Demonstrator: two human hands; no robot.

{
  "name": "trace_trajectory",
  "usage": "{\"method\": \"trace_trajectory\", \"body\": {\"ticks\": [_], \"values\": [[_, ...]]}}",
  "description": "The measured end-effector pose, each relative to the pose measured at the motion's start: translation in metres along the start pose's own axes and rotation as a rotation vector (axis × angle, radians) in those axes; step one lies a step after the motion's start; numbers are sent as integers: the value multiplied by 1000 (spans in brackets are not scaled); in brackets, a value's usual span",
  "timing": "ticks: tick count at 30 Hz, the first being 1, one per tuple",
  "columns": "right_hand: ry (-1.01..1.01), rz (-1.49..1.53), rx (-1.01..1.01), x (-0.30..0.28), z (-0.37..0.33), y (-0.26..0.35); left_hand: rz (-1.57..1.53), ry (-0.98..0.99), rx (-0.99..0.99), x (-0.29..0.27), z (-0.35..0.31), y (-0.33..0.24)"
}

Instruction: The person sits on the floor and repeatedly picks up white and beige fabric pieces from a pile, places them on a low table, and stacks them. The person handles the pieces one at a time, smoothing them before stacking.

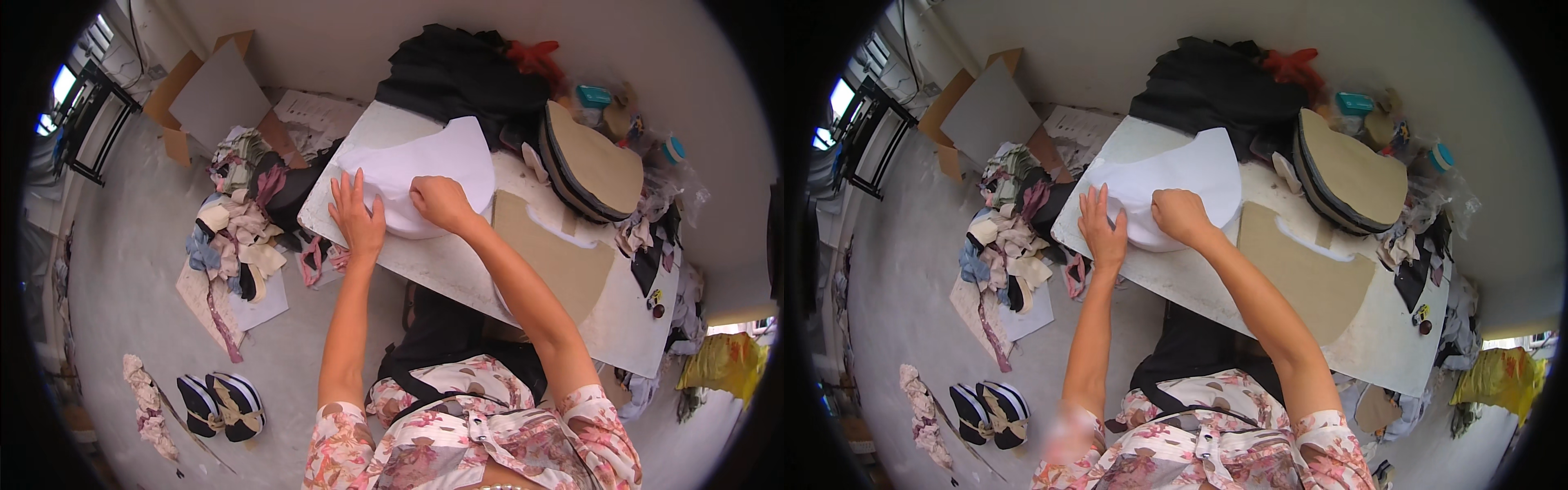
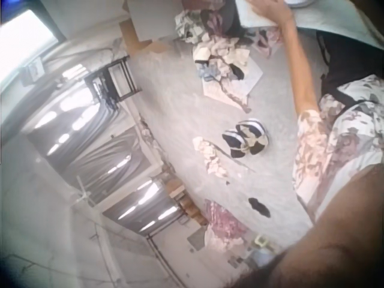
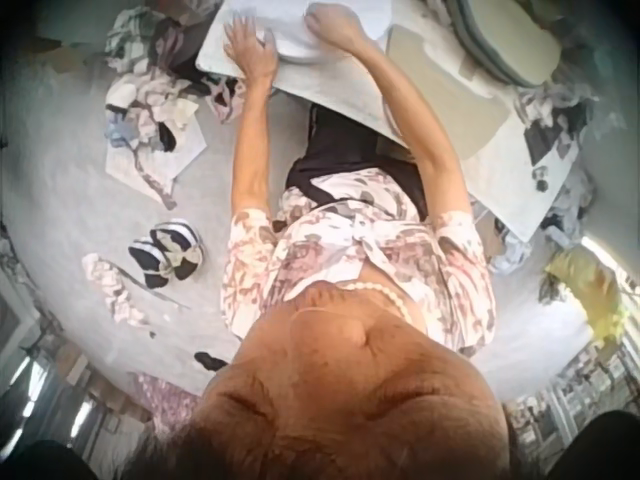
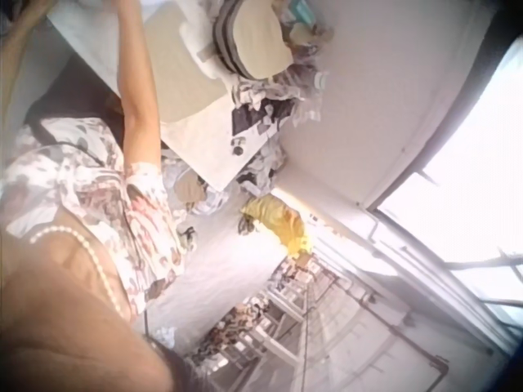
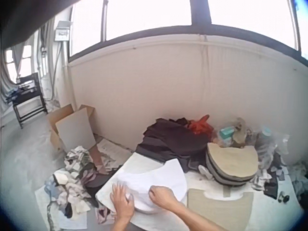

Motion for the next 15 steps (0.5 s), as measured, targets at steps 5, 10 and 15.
{"method": "trace_trajectory", "body": {"ticks": [5, 10, 15], "values": [[158, 502, 356, -36, 11, -41, 111, 114, 13, 14, -9, 11], [144, 602, 236, -44, 4, -27, 10, -114, 11, 1, -5, 5], [80, 327, 2, -22, -3, -10, -264, -126, -117, -27, 19, -34]]}}
Point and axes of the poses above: each hand's wrist, its own z-axis towards the middle knuckle, its own x-axis out of the palm, y = z × x, the point moved 2 cm from there along z, towards the middle knuckle, and after that the axes turned 14 degrees about x, right-handed, at the moved point
